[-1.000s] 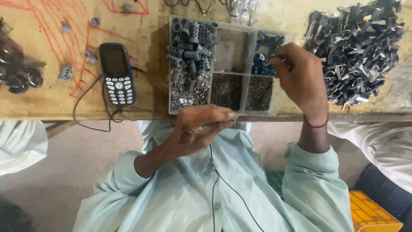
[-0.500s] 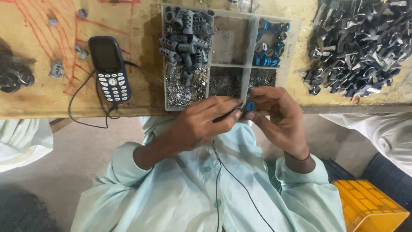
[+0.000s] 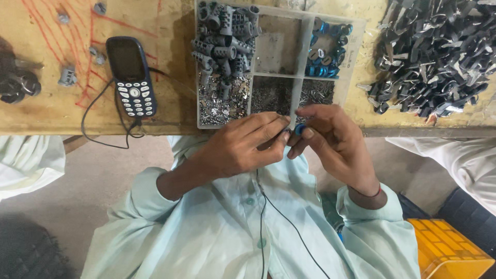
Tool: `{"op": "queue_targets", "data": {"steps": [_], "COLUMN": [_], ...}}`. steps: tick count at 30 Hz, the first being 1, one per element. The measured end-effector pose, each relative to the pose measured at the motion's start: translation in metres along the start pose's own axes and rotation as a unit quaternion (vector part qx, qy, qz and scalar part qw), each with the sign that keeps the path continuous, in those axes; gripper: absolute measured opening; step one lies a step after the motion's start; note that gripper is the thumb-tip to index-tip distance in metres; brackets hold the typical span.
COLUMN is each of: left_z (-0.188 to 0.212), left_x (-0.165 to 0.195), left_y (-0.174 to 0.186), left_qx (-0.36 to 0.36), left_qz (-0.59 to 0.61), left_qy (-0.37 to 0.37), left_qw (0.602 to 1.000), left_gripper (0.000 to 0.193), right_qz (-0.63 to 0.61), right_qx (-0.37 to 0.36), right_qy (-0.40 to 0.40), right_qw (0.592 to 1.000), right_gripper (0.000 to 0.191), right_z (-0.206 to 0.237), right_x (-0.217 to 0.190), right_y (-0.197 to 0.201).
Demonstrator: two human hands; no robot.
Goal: The person sits at a workbench assembling small valve or faucet components by hand. They pick grey plastic bodies, blue springs, and small metal screws from a compartment box, press the parts together, and place the finished assemblies onto a growing pile on the table.
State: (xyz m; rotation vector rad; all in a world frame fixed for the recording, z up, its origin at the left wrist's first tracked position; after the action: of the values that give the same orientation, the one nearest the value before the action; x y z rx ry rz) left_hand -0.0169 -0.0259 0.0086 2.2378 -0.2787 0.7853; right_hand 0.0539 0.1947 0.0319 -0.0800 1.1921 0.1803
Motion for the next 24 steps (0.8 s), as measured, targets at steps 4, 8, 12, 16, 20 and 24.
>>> {"op": "queue_targets", "data": {"steps": [4,8,12,16,20,24], "left_z": [0.0,0.0,-0.002,-0.001,-0.002,-0.007], "left_x": [0.0,-0.002,-0.001,0.018,0.024,0.013], "left_y": [0.0,0.001,-0.004,-0.016,-0.016,-0.013], "left_qx": [-0.002,0.011,0.082,0.167,0.13,0.133], "left_qz": [-0.018,-0.038,0.106,0.157,0.128,0.165], "left_qy": [-0.014,-0.033,-0.001,0.13,0.097,0.077], "left_qw": [1.0,0.999,0.991,0.965,0.978,0.974], "left_gripper": [0.014,0.013,0.029,0.045,0.045,0.039], "right_qz": [-0.052,-0.157,-0.153,-0.284,-0.295,0.418], "right_qx": [0.0,-0.024,-0.066,-0.017,-0.01,0.176], "right_qy": [-0.058,-0.066,-0.02,-0.033,-0.057,0.106], "right_qw": [0.997,0.985,0.986,0.958,0.954,0.885], "right_gripper": [0.016,0.014,0.022,0.023,0.03,0.014], "right_z": [-0.003,-0.003,-0.003,-0.011,-0.012,0.007], "right_x": [0.0,0.025,0.038,0.006,-0.026,-0.009], "right_y": [-0.007,-0.01,-0.014,-0.041,-0.039,0.042]}}
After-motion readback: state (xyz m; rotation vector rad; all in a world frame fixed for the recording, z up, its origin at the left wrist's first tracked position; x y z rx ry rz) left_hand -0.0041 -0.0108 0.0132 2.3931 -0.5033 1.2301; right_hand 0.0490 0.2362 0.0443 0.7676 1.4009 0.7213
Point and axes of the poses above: each hand's wrist, its own z-axis away from the middle knuckle, its own y-axis out of the back of the hand, x = y × z, the point moved 2 cm from there along -z, towards the middle knuckle, and after that the axes turned 4 degrees about z, right-handed, at the moved point
